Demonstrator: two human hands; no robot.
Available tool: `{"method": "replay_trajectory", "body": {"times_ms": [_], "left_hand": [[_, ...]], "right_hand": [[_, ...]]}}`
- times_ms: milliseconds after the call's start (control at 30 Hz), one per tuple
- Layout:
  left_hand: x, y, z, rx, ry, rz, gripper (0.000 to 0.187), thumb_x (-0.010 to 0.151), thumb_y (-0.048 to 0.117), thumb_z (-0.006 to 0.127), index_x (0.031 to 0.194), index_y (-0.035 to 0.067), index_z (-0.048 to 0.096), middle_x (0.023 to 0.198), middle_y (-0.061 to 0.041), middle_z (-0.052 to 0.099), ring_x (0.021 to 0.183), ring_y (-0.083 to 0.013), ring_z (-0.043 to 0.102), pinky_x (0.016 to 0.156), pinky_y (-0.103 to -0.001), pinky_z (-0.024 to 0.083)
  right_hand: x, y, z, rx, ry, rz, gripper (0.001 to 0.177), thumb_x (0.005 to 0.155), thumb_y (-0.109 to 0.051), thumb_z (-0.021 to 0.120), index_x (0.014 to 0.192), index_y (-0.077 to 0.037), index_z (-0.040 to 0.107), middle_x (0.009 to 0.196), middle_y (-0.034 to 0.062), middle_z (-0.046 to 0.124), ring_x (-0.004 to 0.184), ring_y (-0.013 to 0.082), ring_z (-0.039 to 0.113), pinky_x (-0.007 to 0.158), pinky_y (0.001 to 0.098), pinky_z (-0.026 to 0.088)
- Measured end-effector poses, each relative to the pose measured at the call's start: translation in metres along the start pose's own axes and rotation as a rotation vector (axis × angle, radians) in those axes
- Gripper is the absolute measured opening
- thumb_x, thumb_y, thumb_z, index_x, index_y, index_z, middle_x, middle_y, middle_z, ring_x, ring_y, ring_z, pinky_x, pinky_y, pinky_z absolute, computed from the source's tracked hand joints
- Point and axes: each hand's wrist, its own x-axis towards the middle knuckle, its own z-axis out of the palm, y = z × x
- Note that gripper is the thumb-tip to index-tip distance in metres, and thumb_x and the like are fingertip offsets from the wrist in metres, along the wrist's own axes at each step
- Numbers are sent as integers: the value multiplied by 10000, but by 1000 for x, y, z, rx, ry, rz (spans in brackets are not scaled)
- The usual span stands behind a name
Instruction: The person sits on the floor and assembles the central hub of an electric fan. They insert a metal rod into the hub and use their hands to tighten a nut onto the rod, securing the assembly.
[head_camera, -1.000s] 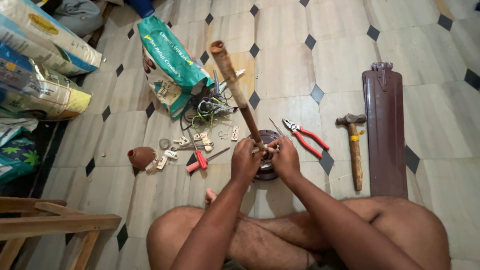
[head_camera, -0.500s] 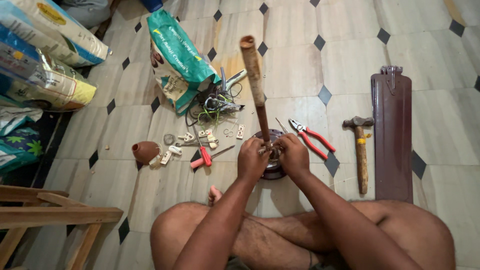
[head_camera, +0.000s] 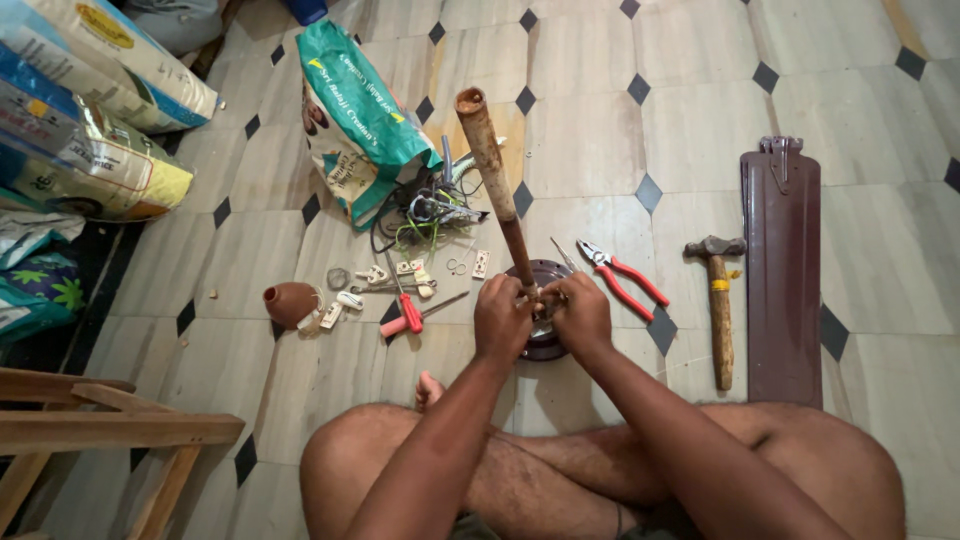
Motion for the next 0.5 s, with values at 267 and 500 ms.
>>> {"method": "replay_trajectory", "body": {"times_ms": [267, 500], "left_hand": [[1, -1, 2, 22, -11, -32, 233, 731, 94, 839, 858, 63, 646, 894, -97, 637, 925, -333, 622, 818, -460, 504], [-2, 0, 4, -44, -34, -101, 268, 743, 99, 857, 879, 64, 628, 910, -104, 642, 916, -331, 635, 802, -452, 519]], "right_hand": [[4, -6, -3, 45, 63, 7, 148, 814, -3, 776, 937, -85, 783, 864, 94, 687, 762, 228, 662, 695, 352, 538], [17, 16, 1, 398, -102, 267, 94, 879, -15, 756, 967, -43, 737, 905, 27, 734, 797, 101, 685, 699, 257, 547]]}}
